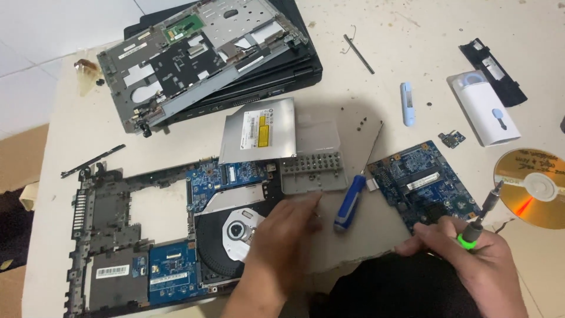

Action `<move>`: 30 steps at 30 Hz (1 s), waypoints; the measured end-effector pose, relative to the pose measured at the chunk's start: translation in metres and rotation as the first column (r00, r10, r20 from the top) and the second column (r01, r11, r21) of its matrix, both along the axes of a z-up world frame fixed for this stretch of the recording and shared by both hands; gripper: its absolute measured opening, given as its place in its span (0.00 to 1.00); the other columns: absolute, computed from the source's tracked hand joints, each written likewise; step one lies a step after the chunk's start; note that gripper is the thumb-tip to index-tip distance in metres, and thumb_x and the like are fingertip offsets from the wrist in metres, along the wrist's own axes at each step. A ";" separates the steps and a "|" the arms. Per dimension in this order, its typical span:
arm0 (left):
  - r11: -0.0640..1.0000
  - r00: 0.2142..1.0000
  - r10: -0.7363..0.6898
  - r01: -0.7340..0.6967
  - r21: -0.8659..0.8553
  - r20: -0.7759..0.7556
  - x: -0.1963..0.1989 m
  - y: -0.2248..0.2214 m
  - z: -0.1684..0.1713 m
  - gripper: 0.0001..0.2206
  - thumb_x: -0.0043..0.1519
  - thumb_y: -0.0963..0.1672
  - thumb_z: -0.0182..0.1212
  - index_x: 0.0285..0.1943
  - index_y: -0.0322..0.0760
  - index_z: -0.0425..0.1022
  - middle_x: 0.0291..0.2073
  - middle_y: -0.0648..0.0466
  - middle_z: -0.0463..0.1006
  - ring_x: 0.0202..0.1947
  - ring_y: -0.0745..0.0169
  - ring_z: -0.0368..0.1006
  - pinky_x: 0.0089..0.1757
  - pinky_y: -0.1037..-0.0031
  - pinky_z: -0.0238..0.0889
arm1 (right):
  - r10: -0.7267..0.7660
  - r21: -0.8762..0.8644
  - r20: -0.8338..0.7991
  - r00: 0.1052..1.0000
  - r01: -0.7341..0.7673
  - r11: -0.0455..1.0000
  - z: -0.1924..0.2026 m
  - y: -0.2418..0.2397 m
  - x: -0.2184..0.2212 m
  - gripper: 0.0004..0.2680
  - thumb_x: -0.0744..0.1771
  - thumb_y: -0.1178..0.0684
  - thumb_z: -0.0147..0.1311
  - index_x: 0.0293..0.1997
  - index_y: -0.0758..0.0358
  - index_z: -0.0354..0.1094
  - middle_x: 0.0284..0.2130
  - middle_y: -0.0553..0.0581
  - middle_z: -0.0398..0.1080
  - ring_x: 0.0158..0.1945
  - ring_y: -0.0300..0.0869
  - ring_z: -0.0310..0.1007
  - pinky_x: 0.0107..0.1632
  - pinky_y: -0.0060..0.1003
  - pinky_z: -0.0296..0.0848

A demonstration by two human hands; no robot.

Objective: Disassembling and assembling internal components of a laptop using a screwdriver and manual manipulation.

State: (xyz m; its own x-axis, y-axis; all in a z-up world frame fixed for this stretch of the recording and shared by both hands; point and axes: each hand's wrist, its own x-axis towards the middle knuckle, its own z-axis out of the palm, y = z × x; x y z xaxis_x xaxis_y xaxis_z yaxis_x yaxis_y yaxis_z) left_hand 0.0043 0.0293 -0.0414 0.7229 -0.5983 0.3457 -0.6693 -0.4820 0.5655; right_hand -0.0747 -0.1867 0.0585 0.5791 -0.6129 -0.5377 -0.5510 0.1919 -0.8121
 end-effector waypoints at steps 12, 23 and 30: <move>0.944 0.945 0.320 -0.325 -0.061 -0.073 -0.017 -0.032 0.026 0.16 0.52 0.37 0.66 0.51 0.34 0.77 0.40 0.46 0.83 0.41 0.50 0.79 0.38 0.62 0.74 | 0.142 -0.074 0.212 0.967 -0.129 0.989 -0.023 -0.019 -0.016 0.16 0.64 0.63 0.56 0.16 0.64 0.48 0.22 0.77 0.80 0.31 0.53 0.83 0.49 0.40 0.76; 0.939 0.941 0.327 -0.334 -0.082 -0.085 -0.021 -0.031 0.031 0.10 0.54 0.37 0.65 0.45 0.34 0.79 0.36 0.46 0.83 0.36 0.52 0.79 0.34 0.66 0.74 | 0.048 -0.042 0.145 0.988 -0.042 0.998 -0.011 -0.007 -0.013 0.17 0.65 0.63 0.58 0.18 0.66 0.47 0.21 0.77 0.79 0.33 0.53 0.82 0.47 0.39 0.72; 0.957 0.958 0.285 -0.286 -0.042 -0.020 -0.022 -0.023 0.022 0.15 0.56 0.39 0.65 0.53 0.34 0.75 0.40 0.45 0.81 0.38 0.52 0.80 0.37 0.66 0.76 | 0.005 0.041 0.051 0.999 -0.007 0.999 -0.003 -0.004 -0.007 0.13 0.65 0.63 0.57 0.18 0.76 0.61 0.25 0.78 0.83 0.34 0.56 0.81 0.49 0.45 0.74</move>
